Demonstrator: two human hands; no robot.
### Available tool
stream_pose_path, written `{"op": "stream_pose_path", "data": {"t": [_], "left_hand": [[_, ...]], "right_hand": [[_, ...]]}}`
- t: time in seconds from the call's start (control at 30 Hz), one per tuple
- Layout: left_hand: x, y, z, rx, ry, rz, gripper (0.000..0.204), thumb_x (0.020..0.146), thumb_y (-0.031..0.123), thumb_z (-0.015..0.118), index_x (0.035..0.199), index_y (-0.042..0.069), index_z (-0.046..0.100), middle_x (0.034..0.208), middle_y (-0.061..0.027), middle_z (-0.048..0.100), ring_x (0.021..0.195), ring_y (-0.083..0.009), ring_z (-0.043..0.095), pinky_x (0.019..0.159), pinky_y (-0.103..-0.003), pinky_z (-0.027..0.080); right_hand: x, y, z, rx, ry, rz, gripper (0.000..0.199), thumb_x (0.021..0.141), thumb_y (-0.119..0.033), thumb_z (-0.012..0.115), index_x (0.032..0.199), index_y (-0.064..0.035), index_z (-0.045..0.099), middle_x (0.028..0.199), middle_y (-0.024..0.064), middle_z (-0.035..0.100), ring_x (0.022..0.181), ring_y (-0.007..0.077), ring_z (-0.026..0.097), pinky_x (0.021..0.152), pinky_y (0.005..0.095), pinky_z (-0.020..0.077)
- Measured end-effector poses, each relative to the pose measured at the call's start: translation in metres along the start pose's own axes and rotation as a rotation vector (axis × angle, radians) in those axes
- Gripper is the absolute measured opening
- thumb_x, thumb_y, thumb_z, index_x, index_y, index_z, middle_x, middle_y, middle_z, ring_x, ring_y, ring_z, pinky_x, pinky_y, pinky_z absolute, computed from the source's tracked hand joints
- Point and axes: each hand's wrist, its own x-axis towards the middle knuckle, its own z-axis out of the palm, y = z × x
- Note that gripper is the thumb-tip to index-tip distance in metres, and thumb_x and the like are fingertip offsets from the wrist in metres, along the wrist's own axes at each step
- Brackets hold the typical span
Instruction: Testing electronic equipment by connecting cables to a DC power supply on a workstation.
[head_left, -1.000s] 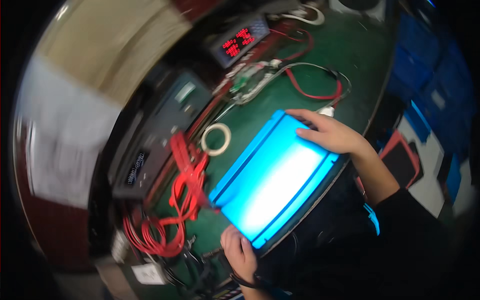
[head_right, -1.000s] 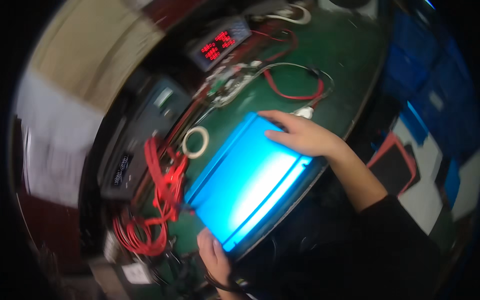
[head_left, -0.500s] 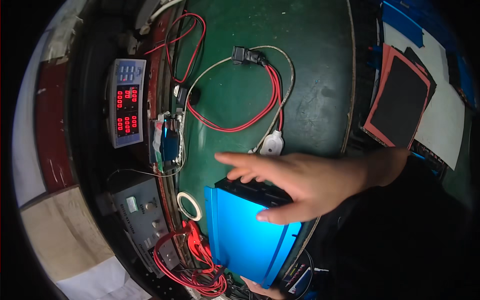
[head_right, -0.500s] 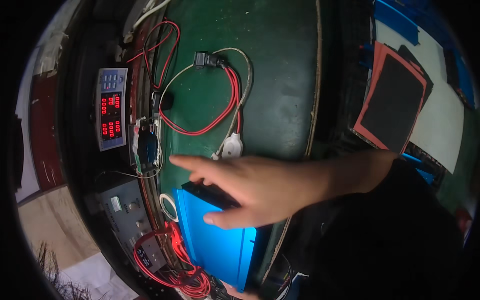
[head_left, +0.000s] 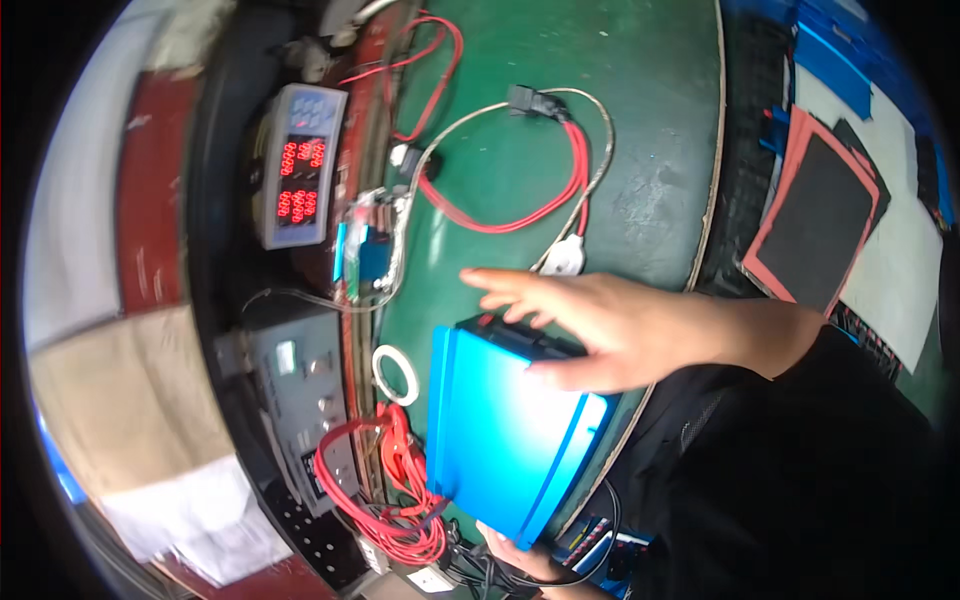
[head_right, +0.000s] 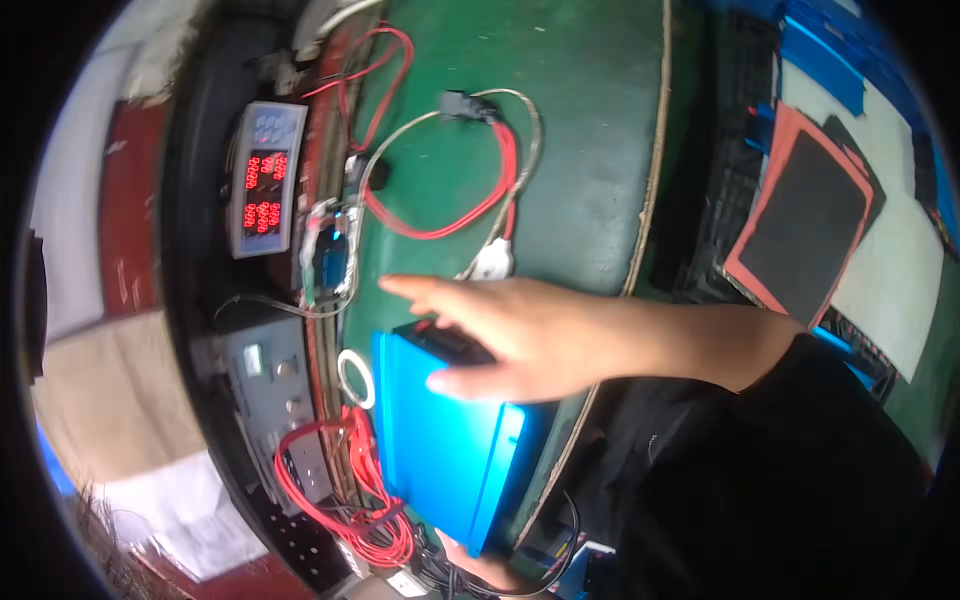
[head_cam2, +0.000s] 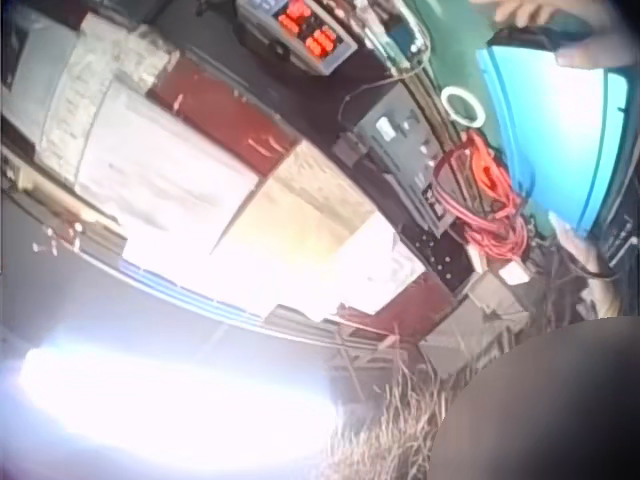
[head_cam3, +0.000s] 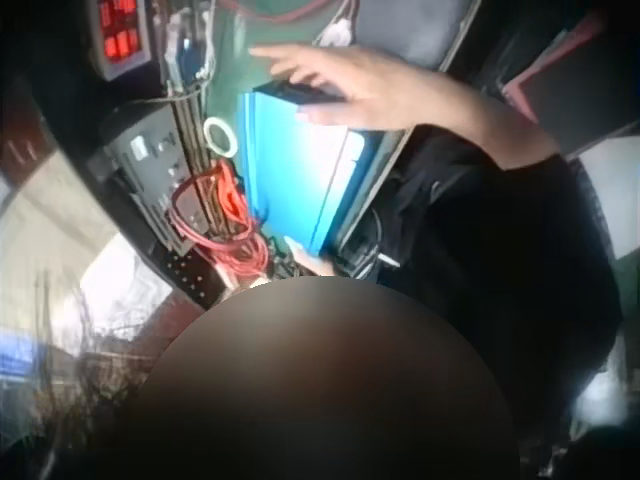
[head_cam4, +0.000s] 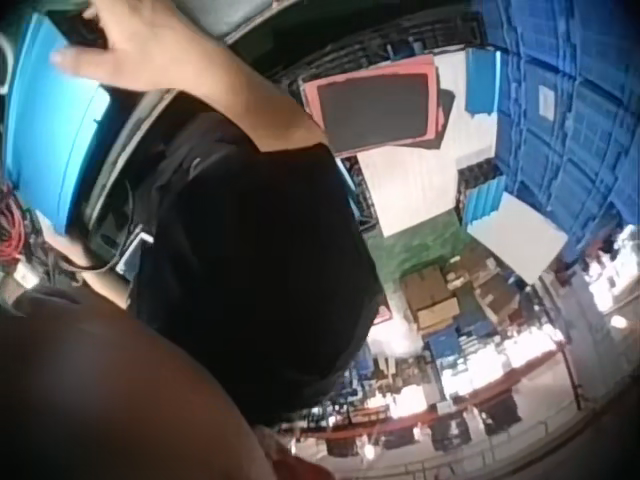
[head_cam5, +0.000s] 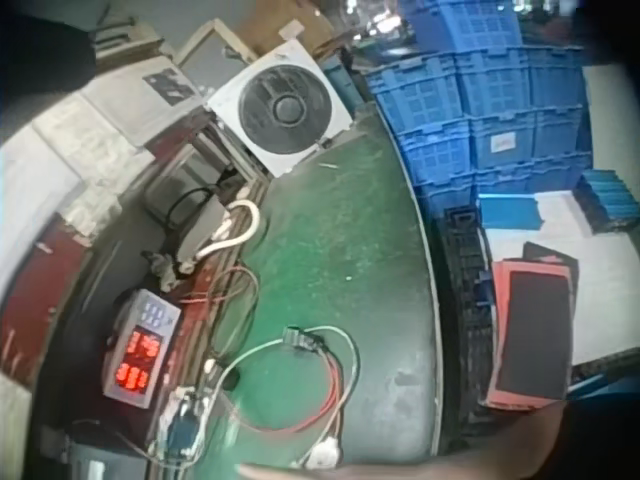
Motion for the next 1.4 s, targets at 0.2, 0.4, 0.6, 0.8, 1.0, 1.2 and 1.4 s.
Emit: {"op": "stream_pose_path", "data": {"t": [0.2,0.4,0.6,0.8,1.0,1.2,1.4], "left_hand": [[-0.009,-0.013,-0.007,-0.134,0.029,-0.018,0.038,0.101,0.021,0.040,0.109,-0.009,0.061,0.116,-0.0285,0.061,0.112,-0.0460,0.054,0.102,-0.051,0.039],[-0.001,-0.015,-0.020,-0.192,0.044,0.132,0.020,0.095,0.015,0.053,0.094,-0.001,0.064,0.108,-0.0192,0.064,0.109,-0.0377,0.057,0.096,-0.046,0.041],[-0.006,-0.020,-0.030,-0.279,0.102,0.147,0.019,0.094,0.017,0.057,0.095,0.001,0.066,0.105,-0.0167,0.066,0.109,-0.0365,0.059,0.094,-0.046,0.042],[-0.013,-0.029,-0.025,-0.332,0.165,0.180,0.022,0.096,0.022,0.058,0.091,0.003,0.068,0.102,-0.0159,0.067,0.108,-0.0344,0.060,0.091,-0.046,0.042],[-0.013,-0.030,-0.017,-0.351,0.241,0.191,0.023,0.095,0.022,0.059,0.089,0.002,0.068,0.098,-0.0141,0.067,0.107,-0.0336,0.060,0.089,-0.045,0.042],[-0.014,-0.026,-0.028,-0.424,0.228,0.153,0.013,0.092,0.014,0.056,0.090,0.003,0.063,0.097,-0.0143,0.065,0.105,-0.0344,0.059,0.089,-0.045,0.041],[-0.015,-0.032,-0.026,-0.391,0.242,0.149,0.011,0.090,0.013,0.054,0.088,0.004,0.060,0.097,-0.0153,0.064,0.108,-0.0357,0.059,0.090,-0.047,0.041]], "right_hand": [[0.005,-0.004,0.009,0.119,-0.143,0.020,0.061,0.097,-0.027,0.058,0.150,-0.0012,0.041,0.143,0.0179,0.054,0.131,0.0268,0.054,0.111,0.0409,0.0414],[-0.092,-0.016,0.054,-0.345,0.296,-0.172,0.030,0.100,-0.026,0.048,0.093,0.0000,0.060,0.088,0.0094,0.063,0.079,0.0178,0.062,0.075,0.0299,0.0496],[-0.162,-0.016,0.186,-0.392,-0.620,0.473,0.055,0.093,-0.030,0.070,0.136,-0.0007,0.051,0.086,0.0116,0.071,0.074,0.0249,0.071,0.070,0.0350,0.0564],[-0.157,0.016,0.264,-0.471,-0.960,0.570,0.068,0.096,-0.032,0.063,0.149,-0.0035,0.032,0.093,0.0159,0.071,0.084,0.0303,0.072,0.075,0.0387,0.0566],[-0.164,0.056,0.270,-0.919,-1.395,0.213,0.052,0.093,-0.029,0.056,0.141,-0.0095,0.048,0.110,0.0191,0.064,0.099,0.0388,0.066,0.086,0.0463,0.0533],[-0.170,0.054,0.264,-1.280,-1.033,0.091,0.037,0.089,-0.039,0.065,0.111,-0.0100,0.064,0.098,0.0177,0.067,0.090,0.0358,0.068,0.073,0.0469,0.0553],[-0.124,-0.023,0.240,-1.218,-1.155,-0.221,0.030,0.092,-0.039,0.065,0.084,-0.0099,0.063,0.068,0.0097,0.059,0.061,0.0299,0.064,0.055,0.0406,0.0506]]}}
